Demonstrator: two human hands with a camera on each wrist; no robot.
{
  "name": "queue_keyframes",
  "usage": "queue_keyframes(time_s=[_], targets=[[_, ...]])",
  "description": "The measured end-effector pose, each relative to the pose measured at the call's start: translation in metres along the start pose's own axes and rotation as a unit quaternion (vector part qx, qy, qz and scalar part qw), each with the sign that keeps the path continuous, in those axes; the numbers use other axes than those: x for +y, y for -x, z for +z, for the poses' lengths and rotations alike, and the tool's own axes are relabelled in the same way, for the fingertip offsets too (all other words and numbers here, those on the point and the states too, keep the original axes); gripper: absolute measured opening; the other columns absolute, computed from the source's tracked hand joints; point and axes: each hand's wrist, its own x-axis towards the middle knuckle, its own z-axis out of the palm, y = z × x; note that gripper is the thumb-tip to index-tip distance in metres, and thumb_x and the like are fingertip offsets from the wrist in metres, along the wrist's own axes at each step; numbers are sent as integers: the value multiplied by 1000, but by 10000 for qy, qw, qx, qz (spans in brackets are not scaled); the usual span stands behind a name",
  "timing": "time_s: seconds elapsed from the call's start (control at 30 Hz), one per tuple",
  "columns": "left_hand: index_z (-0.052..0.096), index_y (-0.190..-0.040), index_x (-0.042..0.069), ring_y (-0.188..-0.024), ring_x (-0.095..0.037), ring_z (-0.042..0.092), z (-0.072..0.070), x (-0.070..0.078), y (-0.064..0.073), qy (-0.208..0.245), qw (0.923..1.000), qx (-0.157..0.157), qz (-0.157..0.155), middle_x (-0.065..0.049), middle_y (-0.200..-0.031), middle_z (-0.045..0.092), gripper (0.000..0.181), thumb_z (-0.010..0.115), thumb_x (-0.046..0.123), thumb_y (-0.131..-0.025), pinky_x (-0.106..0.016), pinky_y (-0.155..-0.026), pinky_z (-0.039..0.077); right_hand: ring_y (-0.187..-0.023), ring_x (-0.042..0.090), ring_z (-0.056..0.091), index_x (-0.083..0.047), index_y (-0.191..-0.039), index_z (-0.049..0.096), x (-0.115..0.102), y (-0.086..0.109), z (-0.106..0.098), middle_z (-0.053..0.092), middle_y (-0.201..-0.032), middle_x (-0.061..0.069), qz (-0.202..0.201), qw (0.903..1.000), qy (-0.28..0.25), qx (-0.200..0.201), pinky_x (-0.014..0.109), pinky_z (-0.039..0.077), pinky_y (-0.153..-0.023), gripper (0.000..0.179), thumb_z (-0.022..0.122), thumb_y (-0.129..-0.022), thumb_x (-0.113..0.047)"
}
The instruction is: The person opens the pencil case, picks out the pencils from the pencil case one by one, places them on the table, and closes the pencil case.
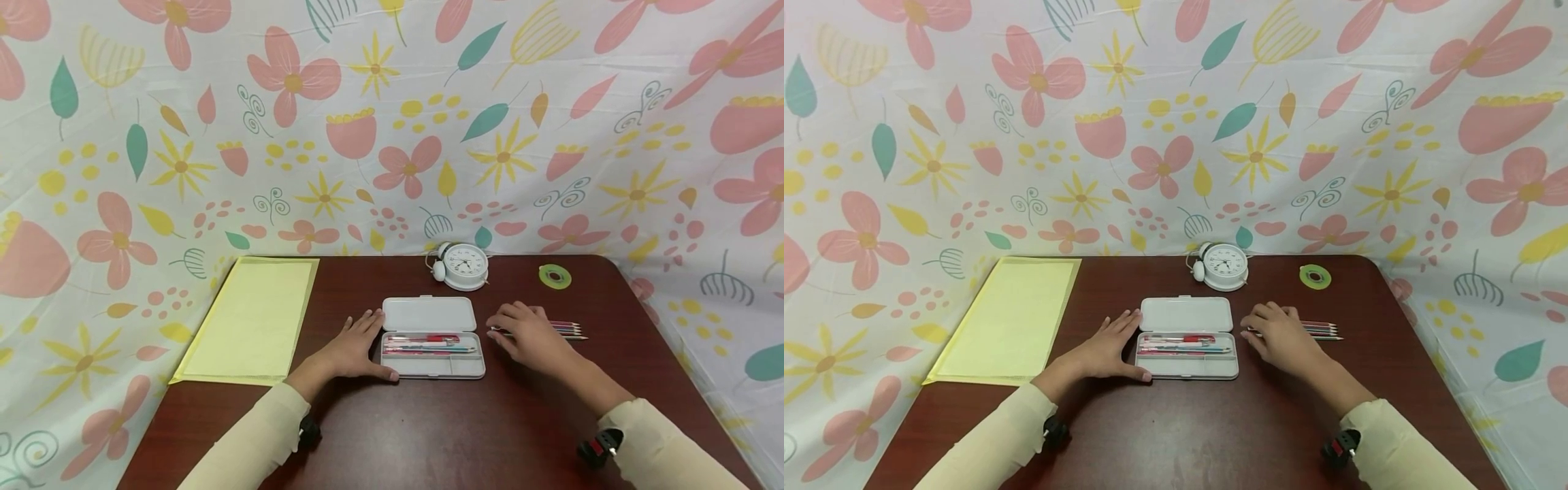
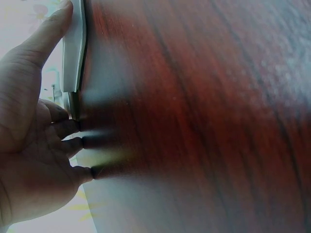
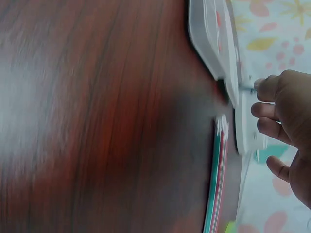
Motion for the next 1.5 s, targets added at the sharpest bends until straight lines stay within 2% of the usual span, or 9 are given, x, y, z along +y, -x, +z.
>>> queue_keyframes(time_s=[0.23, 0.4, 0.57, 0.7, 1.0, 1.5], targets=[[12, -178, 5, -175, -37, 11, 1, -1, -1, -28, 10000, 10, -39, -16, -187, 14, 138, 85, 74, -84, -68, -138, 11, -99, 19, 61, -13, -112, 84, -24, -11, 11, 73, -104, -2, -570, 9981, -171, -164, 57, 53, -84, 15, 85, -98, -17], [12, -178, 6, -175, -37, 11, 1, -2, -1, -24, 10000, -14, -43, -16, -187, 14, 138, 85, 75, -84, -68, -139, 11, -98, 20, 62, -14, -113, 84, -36, -15, 17, 72, -103, -2, -799, 9961, -9, -375, 52, 52, -81, 15, 84, -98, -16], [13, -178, 5, -175, -38, 11, 3, -4, -1, 59, 10000, 18, 32, -18, -186, 16, 138, 82, 79, -83, -69, -138, 10, -94, 19, 58, -19, -104, 81, -40, -18, 22, 69, -100, -2, -834, 9941, 338, -607, 42, 45, -76, 10, 86, -96, -15], [13, -178, 4, -175, -39, 11, 3, -5, -1, 124, 9999, 22, 65, -18, -186, 15, 140, 81, 80, -83, -70, -138, 10, -91, 18, 56, -20, -101, 81, -40, -21, 25, 66, -95, -4, -829, 9932, 471, -673, 39, 42, -74, 9, 87, -96, -16], [11, -178, 6, -175, -36, 10, 1, -2, -2, -25, 10000, -27, -51, -15, -187, 13, 138, 84, 76, -84, -67, -139, 10, -91, 17, 57, -21, -101, 84, -40, -30, 29, 66, -92, -4, -833, 9907, 705, -812, 39, 42, -74, 7, 87, -95, -21], [11, -178, 6, -175, -36, 10, 1, -1, -1, -8, 10000, -27, -68, -15, -187, 13, 139, 84, 76, -83, -67, -139, 10, -91, 17, 59, -20, -105, 83, -41, -31, 30, 64, -92, -5, -827, 9907, 651, -863, 47, 48, -78, 8, 86, -97, -21]])
